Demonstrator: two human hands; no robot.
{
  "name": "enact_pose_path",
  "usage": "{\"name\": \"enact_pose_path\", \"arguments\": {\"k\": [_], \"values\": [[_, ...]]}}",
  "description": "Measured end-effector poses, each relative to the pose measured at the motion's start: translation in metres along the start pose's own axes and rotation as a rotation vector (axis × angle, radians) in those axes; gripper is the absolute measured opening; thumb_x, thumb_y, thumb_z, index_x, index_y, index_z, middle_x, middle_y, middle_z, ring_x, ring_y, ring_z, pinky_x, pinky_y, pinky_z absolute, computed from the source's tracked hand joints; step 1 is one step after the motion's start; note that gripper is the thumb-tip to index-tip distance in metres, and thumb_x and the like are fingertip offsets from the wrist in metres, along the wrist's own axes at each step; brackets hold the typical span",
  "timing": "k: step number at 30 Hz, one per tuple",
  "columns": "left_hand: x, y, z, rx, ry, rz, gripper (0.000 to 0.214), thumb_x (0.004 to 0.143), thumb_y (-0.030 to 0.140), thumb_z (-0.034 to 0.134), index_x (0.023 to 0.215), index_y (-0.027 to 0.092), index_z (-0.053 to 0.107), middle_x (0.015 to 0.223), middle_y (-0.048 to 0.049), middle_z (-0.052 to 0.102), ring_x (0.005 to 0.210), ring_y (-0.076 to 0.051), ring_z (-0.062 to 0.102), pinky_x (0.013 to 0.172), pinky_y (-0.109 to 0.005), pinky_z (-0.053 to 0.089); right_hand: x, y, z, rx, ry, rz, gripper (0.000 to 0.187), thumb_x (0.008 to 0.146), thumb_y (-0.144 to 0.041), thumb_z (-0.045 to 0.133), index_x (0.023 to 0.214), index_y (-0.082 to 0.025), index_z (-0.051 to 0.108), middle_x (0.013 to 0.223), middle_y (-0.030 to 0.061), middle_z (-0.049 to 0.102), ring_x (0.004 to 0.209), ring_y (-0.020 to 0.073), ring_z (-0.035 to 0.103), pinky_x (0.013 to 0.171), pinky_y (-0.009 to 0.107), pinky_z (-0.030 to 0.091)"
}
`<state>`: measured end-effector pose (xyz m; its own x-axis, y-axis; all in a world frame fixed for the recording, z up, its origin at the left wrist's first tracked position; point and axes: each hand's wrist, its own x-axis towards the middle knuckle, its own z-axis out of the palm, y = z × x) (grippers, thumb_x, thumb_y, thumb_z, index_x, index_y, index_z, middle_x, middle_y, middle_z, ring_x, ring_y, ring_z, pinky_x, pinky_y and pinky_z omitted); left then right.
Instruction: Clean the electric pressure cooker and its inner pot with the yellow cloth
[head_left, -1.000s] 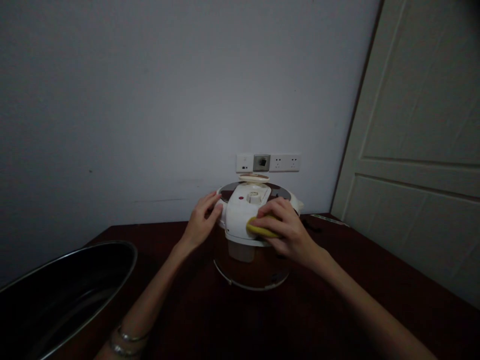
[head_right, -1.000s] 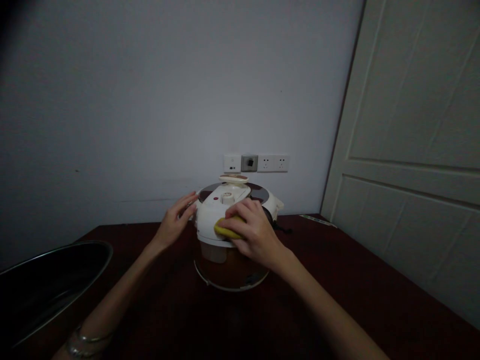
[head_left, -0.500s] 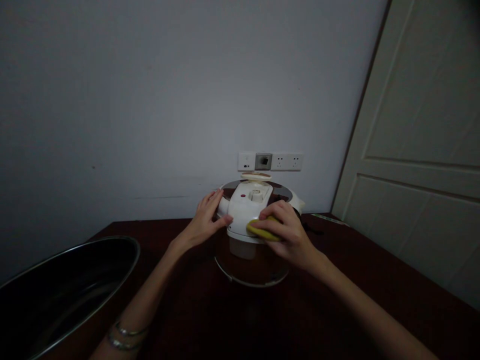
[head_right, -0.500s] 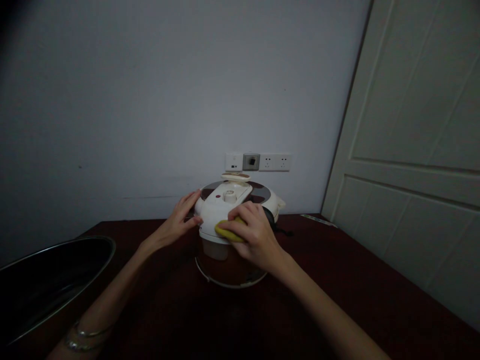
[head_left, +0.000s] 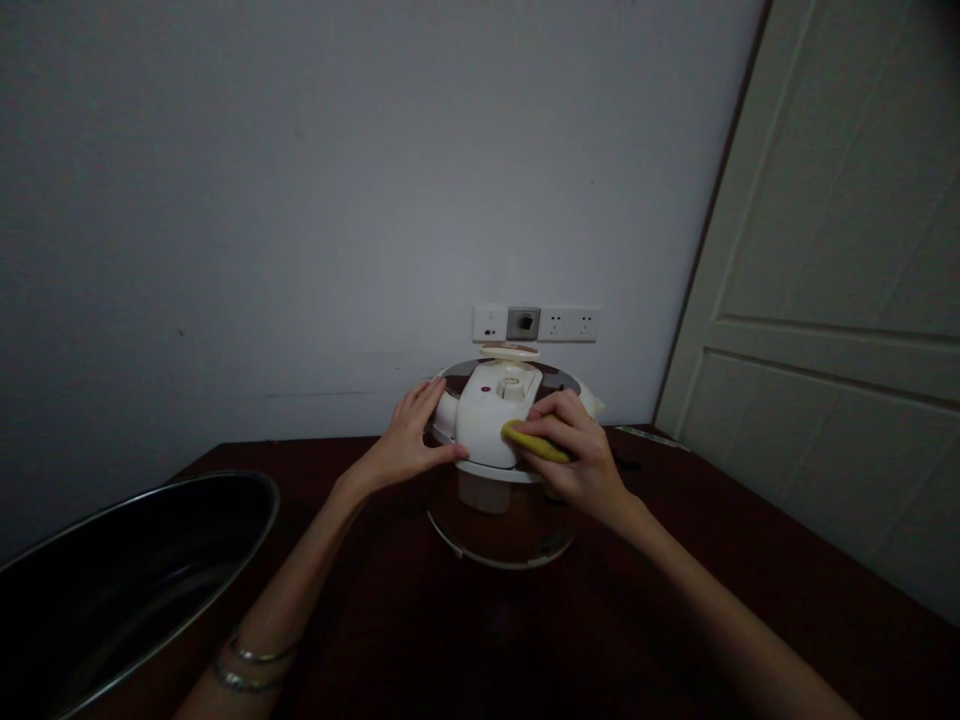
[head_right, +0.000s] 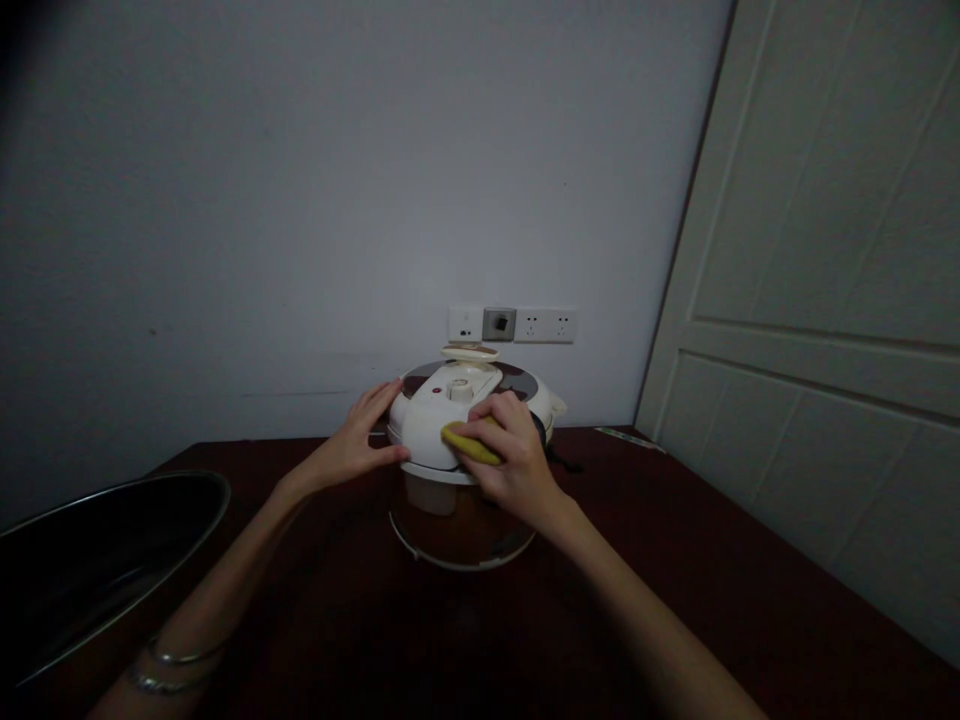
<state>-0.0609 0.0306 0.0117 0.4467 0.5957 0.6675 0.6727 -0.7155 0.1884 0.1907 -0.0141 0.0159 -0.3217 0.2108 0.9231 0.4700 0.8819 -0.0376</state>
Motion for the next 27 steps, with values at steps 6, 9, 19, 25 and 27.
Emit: {"name": "enact_pose_path", "arguments": {"k": [6, 9, 19, 25, 27], "values": [[0.001, 0.003, -0.002, -0.016, -0.020, -0.025, 0.091, 0.070, 0.059, 0.063, 0.143, 0.020, 0.026, 0.146, -0.0179, 0.030, 0.134, -0.034, 0.027, 0.106, -0.056, 0.027, -0.002, -0.002, -0.001, -0.026, -0.062, -0.025, 0.014, 0.080, -0.020, 0.060, 0.090, -0.024, 0.069, 0.084, 0.0046, 0.057, 0.081, 0.0192, 0.050, 0.071, 0.037, 0.038], [-0.001, 0.001, -0.006, -0.037, -0.034, -0.005, 0.091, 0.070, 0.055, 0.065, 0.144, 0.023, 0.024, 0.147, -0.0166, 0.029, 0.134, -0.033, 0.027, 0.105, -0.056, 0.030, 0.004, 0.001, 0.002, -0.018, 0.057, 0.077, 0.011, 0.082, -0.026, 0.060, 0.086, -0.023, 0.070, 0.082, 0.0054, 0.057, 0.079, 0.0189, 0.051, 0.069, 0.036, 0.041], [-0.006, -0.009, -0.008, -0.043, -0.120, 0.084, 0.105, 0.064, 0.051, 0.072, 0.146, 0.031, 0.009, 0.150, -0.0158, 0.020, 0.138, -0.035, 0.016, 0.106, -0.062, 0.023, 0.050, -0.015, 0.017, -0.387, -0.224, -0.138, 0.011, 0.082, -0.022, 0.057, 0.084, -0.019, 0.067, 0.086, 0.0069, 0.061, 0.082, 0.0204, 0.051, 0.070, 0.035, 0.034], [-0.006, -0.010, -0.007, -0.059, -0.110, 0.087, 0.100, 0.066, 0.047, 0.072, 0.145, 0.029, 0.013, 0.150, -0.0159, 0.022, 0.139, -0.033, 0.016, 0.108, -0.061, 0.021, 0.038, -0.039, 0.032, -0.476, -0.367, -0.373, 0.005, 0.079, -0.019, 0.058, 0.081, -0.018, 0.062, 0.083, 0.0071, 0.060, 0.079, 0.0210, 0.047, 0.068, 0.037, 0.029], [-0.006, -0.009, -0.007, -0.067, -0.114, 0.079, 0.097, 0.068, 0.046, 0.071, 0.145, 0.029, 0.014, 0.150, -0.0153, 0.021, 0.139, -0.032, 0.014, 0.108, -0.060, 0.021, 0.033, -0.039, 0.029, -0.474, -0.388, -0.370, 0.004, 0.077, -0.020, 0.059, 0.080, -0.019, 0.062, 0.080, 0.0061, 0.060, 0.077, 0.0208, 0.046, 0.067, 0.037, 0.028]]}}
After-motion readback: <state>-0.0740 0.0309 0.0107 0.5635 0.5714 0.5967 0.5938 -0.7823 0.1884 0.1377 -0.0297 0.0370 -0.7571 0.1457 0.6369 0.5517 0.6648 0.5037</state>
